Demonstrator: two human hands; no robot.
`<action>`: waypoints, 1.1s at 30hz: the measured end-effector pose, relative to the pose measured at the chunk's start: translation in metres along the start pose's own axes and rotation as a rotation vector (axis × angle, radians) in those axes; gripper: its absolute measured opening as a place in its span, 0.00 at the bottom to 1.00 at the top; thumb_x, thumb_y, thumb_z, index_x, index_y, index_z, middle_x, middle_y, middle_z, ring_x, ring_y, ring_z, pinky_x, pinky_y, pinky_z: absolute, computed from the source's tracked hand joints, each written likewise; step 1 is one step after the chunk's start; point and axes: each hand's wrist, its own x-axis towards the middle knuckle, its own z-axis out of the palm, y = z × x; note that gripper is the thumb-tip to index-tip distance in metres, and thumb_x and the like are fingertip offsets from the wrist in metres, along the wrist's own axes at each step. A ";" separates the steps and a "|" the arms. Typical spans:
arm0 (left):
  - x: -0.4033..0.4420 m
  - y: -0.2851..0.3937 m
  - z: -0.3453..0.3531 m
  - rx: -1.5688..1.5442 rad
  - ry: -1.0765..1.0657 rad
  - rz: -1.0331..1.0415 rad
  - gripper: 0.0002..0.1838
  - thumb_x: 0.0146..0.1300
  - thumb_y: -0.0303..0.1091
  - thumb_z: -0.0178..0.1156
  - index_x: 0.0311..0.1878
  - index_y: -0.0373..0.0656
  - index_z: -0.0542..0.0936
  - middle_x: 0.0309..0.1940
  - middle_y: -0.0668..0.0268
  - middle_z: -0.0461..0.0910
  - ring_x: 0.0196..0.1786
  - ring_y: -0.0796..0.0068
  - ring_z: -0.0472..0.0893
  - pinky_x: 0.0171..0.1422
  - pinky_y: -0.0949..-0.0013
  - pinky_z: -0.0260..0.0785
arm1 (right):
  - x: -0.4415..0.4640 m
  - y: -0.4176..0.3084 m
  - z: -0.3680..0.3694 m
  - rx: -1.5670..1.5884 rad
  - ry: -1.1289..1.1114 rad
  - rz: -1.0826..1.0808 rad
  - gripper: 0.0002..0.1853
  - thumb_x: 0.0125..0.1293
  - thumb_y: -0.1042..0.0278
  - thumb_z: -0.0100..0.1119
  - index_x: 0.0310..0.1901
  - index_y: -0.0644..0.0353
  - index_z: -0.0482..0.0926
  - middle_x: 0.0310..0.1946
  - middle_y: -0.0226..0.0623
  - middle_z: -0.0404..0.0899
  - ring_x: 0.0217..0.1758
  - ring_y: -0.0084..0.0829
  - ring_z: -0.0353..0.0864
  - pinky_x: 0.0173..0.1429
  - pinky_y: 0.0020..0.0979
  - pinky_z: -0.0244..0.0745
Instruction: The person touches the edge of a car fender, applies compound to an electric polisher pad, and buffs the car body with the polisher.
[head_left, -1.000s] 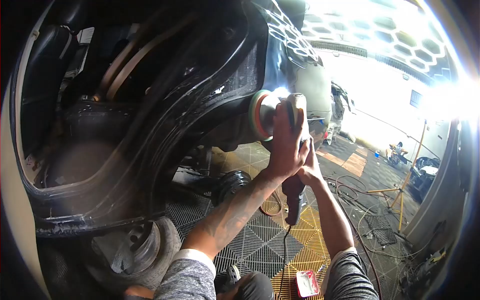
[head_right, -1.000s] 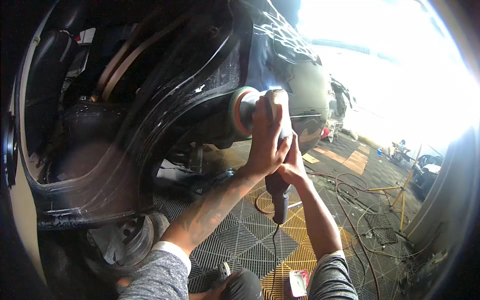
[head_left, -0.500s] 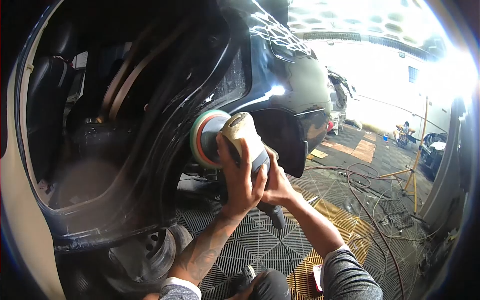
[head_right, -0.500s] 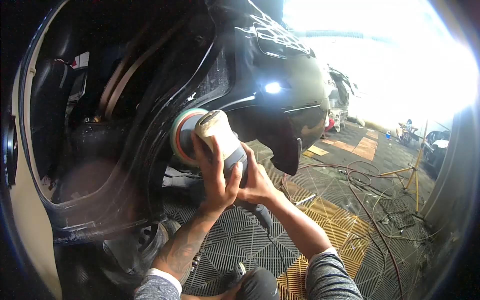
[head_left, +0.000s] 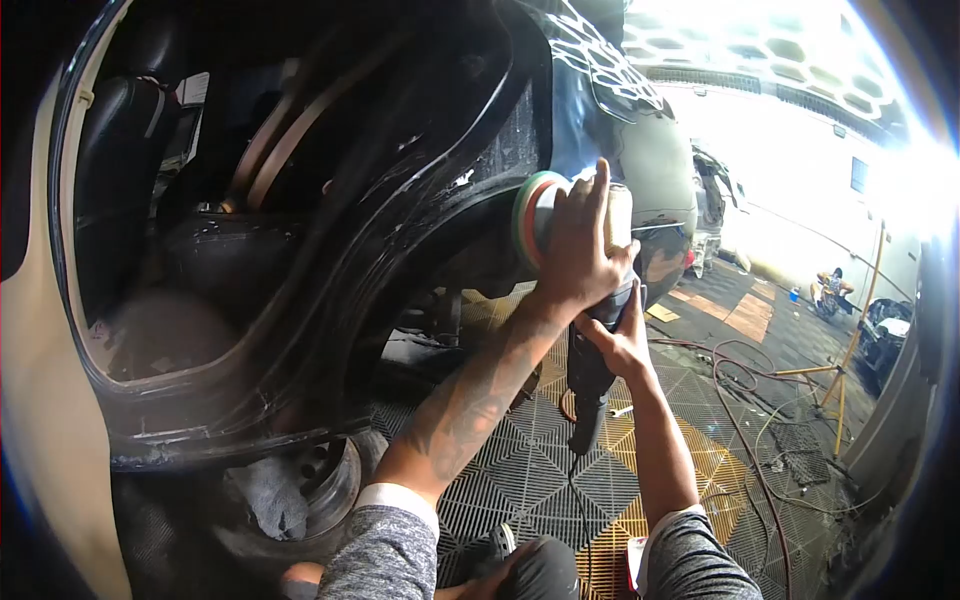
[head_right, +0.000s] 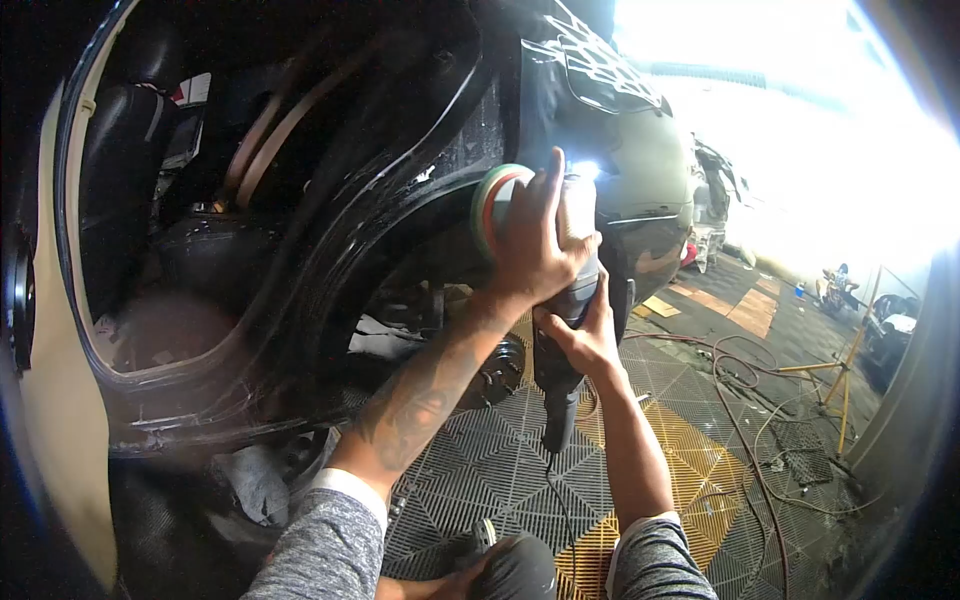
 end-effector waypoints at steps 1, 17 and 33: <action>0.007 -0.003 -0.005 0.046 0.031 0.018 0.53 0.51 0.33 0.76 0.78 0.33 0.58 0.62 0.43 0.74 0.66 0.43 0.74 0.75 0.45 0.61 | -0.001 0.000 0.004 0.007 -0.002 0.003 0.52 0.51 0.56 0.79 0.74 0.58 0.56 0.56 0.47 0.78 0.57 0.37 0.81 0.64 0.40 0.76; -0.044 0.045 -0.172 -0.013 0.151 -0.281 0.14 0.63 0.26 0.67 0.52 0.38 0.86 0.49 0.59 0.87 0.52 0.62 0.86 0.62 0.61 0.76 | -0.072 -0.055 0.087 -0.018 -0.371 -0.141 0.62 0.49 0.53 0.78 0.80 0.59 0.48 0.62 0.66 0.75 0.62 0.59 0.81 0.70 0.45 0.75; 0.032 0.007 -0.047 -0.193 -0.205 -0.335 0.17 0.60 0.36 0.65 0.48 0.36 0.87 0.43 0.52 0.89 0.45 0.64 0.89 0.53 0.65 0.79 | -0.082 0.015 0.038 0.195 -0.102 0.012 0.63 0.54 0.60 0.76 0.81 0.66 0.40 0.69 0.59 0.70 0.71 0.43 0.73 0.75 0.41 0.66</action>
